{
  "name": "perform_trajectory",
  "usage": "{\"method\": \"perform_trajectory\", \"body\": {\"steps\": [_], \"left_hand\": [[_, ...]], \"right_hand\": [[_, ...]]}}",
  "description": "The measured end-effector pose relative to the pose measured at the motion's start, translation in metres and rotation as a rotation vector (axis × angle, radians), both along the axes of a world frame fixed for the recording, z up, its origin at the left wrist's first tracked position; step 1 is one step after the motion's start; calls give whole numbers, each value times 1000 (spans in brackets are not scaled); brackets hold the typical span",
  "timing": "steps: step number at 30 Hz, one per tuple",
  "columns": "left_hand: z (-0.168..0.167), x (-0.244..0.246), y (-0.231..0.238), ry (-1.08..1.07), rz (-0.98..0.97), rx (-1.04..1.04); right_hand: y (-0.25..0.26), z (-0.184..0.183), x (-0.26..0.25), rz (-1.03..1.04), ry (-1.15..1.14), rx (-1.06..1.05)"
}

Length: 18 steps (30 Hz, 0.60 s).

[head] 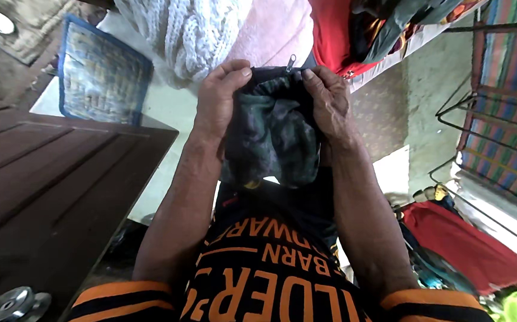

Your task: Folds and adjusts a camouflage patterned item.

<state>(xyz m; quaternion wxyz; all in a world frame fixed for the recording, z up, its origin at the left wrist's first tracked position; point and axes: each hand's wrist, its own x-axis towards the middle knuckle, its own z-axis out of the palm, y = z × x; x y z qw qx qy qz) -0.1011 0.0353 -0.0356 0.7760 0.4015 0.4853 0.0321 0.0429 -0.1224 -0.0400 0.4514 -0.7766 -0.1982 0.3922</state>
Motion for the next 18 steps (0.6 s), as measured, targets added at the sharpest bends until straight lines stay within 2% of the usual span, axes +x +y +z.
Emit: {"method": "perform_trajectory", "body": {"steps": [6,11,13,15,16,18], "left_hand": [[3,5,0,46,1,1],[1,8,2,96,-28,49],[0,8,2,93,-9,65],[-3,7,-1,81,19,85],[-4,6,-2,80,33,93],[-7,8,-1,87,55,119]], "right_hand": [[8,-6,8,29,-55,-83],[5,-9,11,-22,-44,13],[-1,5,9,-9,-97,-15],[-13,38,-2,78,-247,-162],[-20,58,-15,145,-332,-231],[-27,75,-57,221,-528,-201]]}}
